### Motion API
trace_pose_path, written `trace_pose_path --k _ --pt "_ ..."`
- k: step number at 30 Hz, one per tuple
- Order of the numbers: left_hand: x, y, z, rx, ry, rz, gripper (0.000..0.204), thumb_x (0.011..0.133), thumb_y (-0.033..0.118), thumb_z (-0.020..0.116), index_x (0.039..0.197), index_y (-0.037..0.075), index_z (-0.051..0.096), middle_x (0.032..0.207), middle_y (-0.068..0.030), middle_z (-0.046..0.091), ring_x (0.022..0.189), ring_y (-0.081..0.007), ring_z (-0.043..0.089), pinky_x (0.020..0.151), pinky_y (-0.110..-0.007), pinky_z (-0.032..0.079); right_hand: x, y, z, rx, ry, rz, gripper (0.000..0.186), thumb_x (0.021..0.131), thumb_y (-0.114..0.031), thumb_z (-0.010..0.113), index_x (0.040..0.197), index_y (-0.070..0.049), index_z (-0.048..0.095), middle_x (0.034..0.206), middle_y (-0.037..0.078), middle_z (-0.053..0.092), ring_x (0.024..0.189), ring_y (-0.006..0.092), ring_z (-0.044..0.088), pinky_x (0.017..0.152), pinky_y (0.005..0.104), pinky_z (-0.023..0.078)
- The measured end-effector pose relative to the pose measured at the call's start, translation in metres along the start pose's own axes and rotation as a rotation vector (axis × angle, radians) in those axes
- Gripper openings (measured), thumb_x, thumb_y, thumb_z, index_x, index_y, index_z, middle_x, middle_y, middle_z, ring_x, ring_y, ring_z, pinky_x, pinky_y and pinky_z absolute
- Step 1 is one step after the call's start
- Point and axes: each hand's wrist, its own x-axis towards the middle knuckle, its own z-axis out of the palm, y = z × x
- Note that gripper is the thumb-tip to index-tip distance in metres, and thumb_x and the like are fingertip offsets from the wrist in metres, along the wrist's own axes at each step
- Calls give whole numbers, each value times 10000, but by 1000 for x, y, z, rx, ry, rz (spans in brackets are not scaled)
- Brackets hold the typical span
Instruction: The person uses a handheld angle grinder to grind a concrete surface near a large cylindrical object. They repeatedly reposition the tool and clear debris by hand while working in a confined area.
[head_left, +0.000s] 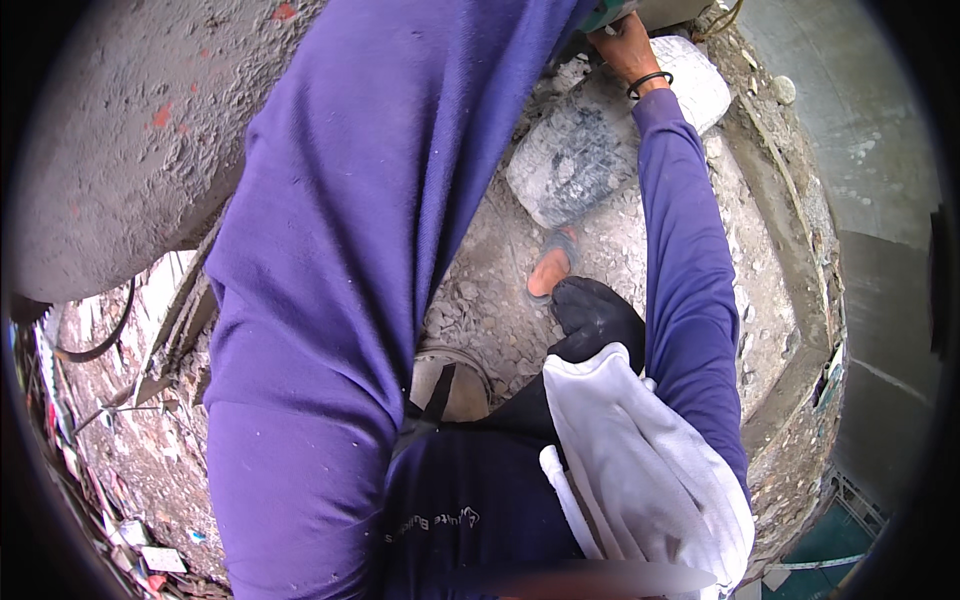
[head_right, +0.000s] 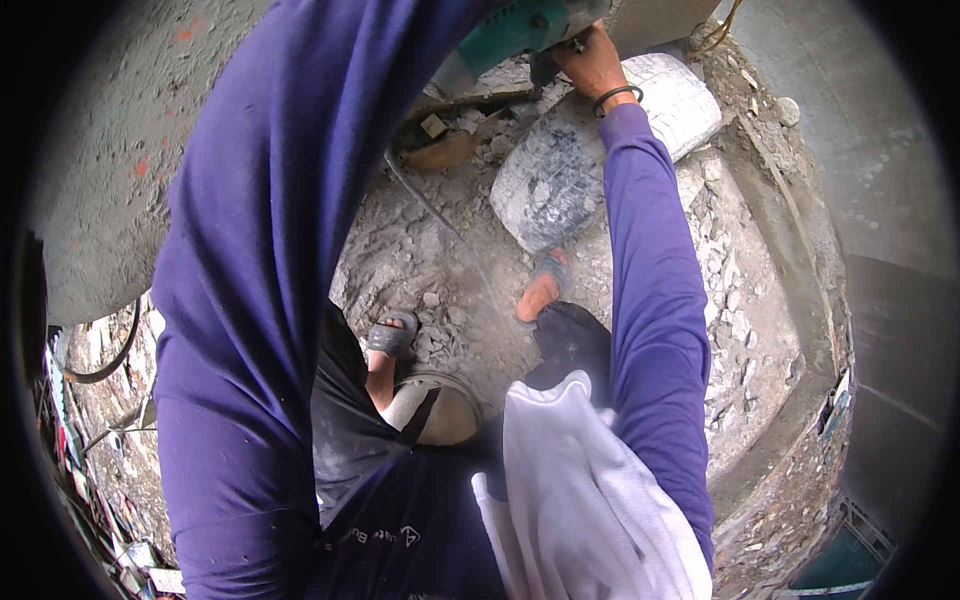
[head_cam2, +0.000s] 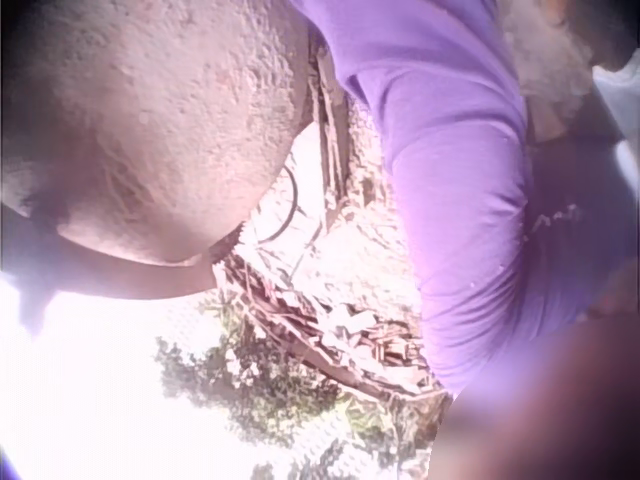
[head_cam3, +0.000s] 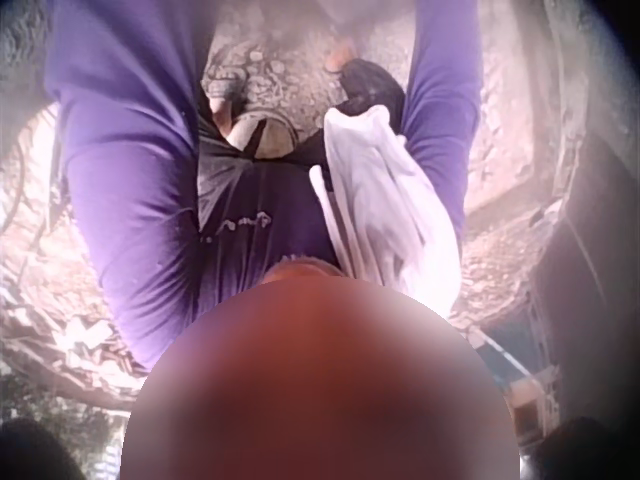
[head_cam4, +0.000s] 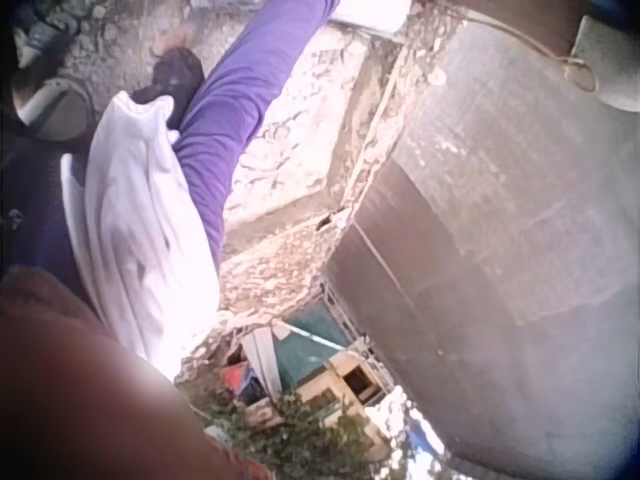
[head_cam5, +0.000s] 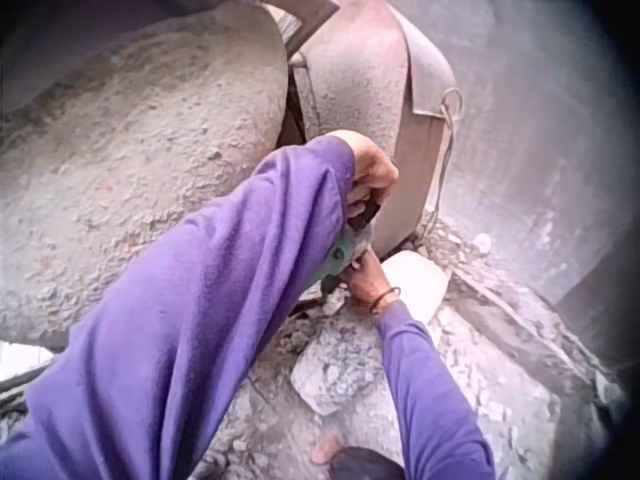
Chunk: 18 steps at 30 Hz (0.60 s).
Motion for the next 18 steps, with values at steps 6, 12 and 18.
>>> trace_pose_path --k 6,12,18 --pt "-5 7 6 20 39 45 244 919 188 591 821 9 726 683 -197 671 551 -338 641 497 -496 488 -10 31 -2 501 -125 174 884 826 -77 818 1529 46 297 1354 212 652 1322 331 622 1109 409 502" --pt "-8 0 15 29 54 33 239 911 190 597 830 10 732 697 -201 678 575 -343 651 517 -496 498 -28 -12 14 -176 -83 137 906 680 -543 955 1313 -7 590 1185 211 755 1140 360 731 1019 427 557" --pt "-8 7 19 47 79 53 236 903 193 602 840 11 738 710 -204 684 598 -348 661 536 -496 507 -23 -2 22 -298 -16 303 916 654 -834 808 1183 -91 717 1099 173 790 1066 396 747 936 479 580"
